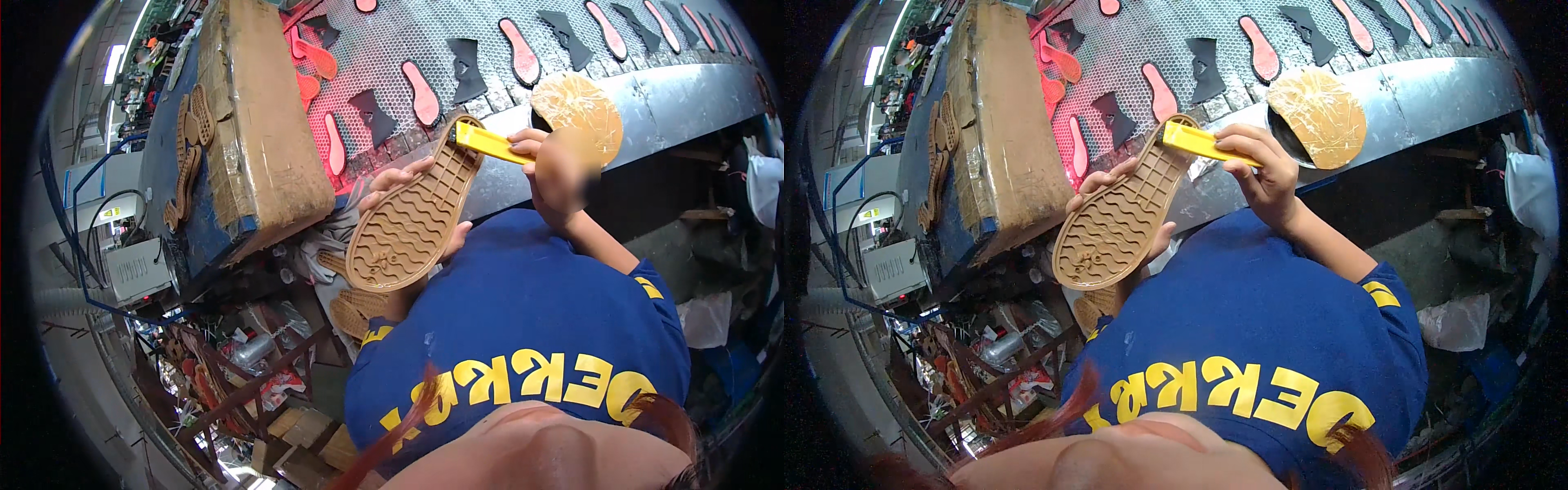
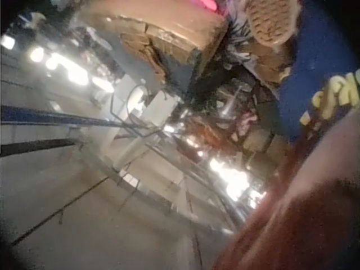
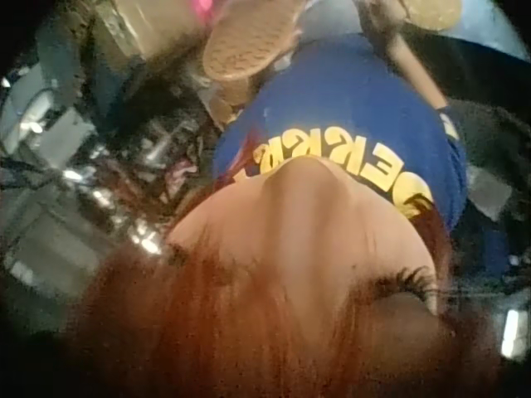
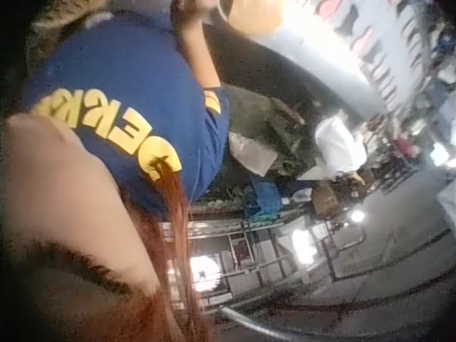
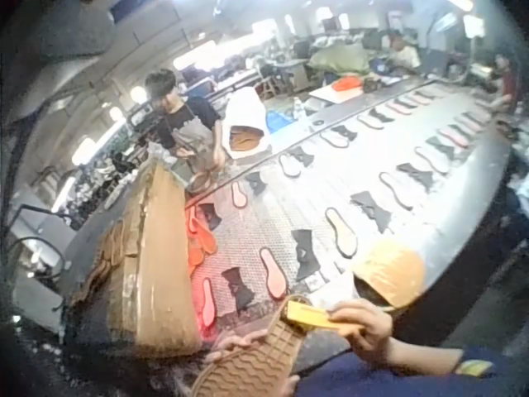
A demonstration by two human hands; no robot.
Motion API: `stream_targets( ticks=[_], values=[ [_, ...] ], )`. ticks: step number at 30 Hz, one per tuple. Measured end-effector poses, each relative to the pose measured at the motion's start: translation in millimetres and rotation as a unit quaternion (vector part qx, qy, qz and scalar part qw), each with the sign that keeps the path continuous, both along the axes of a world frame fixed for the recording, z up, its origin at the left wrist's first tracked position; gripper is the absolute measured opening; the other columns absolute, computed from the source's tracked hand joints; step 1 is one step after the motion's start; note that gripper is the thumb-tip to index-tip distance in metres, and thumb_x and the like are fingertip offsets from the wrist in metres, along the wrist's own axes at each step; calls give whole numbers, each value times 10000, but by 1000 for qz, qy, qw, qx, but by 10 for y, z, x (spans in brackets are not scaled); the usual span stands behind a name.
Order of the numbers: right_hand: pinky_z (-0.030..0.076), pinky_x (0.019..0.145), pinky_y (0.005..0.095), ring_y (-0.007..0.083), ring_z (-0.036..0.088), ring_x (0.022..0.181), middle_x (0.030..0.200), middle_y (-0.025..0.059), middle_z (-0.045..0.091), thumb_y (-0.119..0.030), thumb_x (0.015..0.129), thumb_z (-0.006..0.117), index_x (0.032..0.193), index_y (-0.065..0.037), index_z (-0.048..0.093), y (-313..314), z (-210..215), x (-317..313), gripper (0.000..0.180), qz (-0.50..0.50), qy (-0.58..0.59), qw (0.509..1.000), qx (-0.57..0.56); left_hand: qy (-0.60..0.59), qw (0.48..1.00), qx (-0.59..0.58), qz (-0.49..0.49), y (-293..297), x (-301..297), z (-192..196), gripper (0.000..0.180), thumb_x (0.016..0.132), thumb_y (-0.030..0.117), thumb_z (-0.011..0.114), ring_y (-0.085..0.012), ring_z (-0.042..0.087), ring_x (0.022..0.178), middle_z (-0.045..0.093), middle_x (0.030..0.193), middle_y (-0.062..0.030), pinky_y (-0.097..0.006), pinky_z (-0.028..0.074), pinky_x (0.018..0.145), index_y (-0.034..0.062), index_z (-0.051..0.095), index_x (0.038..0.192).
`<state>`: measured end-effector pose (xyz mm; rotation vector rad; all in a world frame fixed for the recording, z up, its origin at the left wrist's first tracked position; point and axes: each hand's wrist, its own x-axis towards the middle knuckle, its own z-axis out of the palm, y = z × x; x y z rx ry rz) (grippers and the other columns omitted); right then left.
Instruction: The person uses a yellow plastic scraper to apply a viscous substance from a metal bowl onto the textured bottom of a shoe sole. They repeatedly dip the tool into the bowl and spread the substance across the sole's surface, then place the treated sole onto a pile of similar items.
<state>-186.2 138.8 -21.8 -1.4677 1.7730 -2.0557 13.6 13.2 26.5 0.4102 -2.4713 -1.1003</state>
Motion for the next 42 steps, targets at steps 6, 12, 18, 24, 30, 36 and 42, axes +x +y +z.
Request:
stream_targets(
  ticks=[6,12,18,24,30,36,42],
  values=[
    [515,815,335,271,645,938,1032,171,642,-289,914,623,1006,40,630,18,76,65,342,29,36,999,-3,-173,954,-237,62,100,-80,321,662,787,551,562,-140,262,1311,397,1451,82,-351,107,1137,323,443,1398],
    [529,808,348,282,647,932,1028,159,634,-316,866,659,1005,24,630,-6,152,195,369,55,101,993,-17,-232,880,-395,125,157,-153,342,724,817,640,484,-166,225,1397,364,1498,19,-420,96,1132,290,390,1443],
    [554,683,343,287,662,830,1002,163,627,-330,842,675,995,13,624,-66,244,273,378,74,169,982,-47,-29,885,-439,153,-14,-250,-67,661,823,480,577,-206,410,1331,370,1461,-142,-423,297,1065,126,415,1357],
    [544,549,323,251,652,662,895,147,635,-321,787,734,951,22,625,-134,380,328,395,99,235,963,-92,322,875,336,-133,-256,-220,-565,613,931,509,317,-193,299,1397,300,1523,-77,-405,225,1146,193,284,1455],
    [544,531,297,223,641,631,865,125,623,-320,776,741,918,29,629,-217,471,393,393,98,251,955,-126,396,504,766,-47,-172,-241,-362,485,972,336,373,-287,384,1335,373,1453,-160,-469,354,1092,134,363,1413],
    [566,619,316,241,648,699,897,154,627,-392,829,688,921,50,639,-240,481,431,454,130,277,943,-128,197,744,589,245,-110,-386,-439,499,832,186,574,-301,562,1147,519,1280,-190,-434,488,976,59,447,1296],
    [567,604,310,232,652,685,908,148,627,-391,842,682,903,47,646,-237,553,421,443,152,311,927,-142,221,835,491,114,-85,-341,-559,769,612,86,858,-291,488,1232,466,1304,-199,-401,454,1015,40,390,1219]
  ],
)
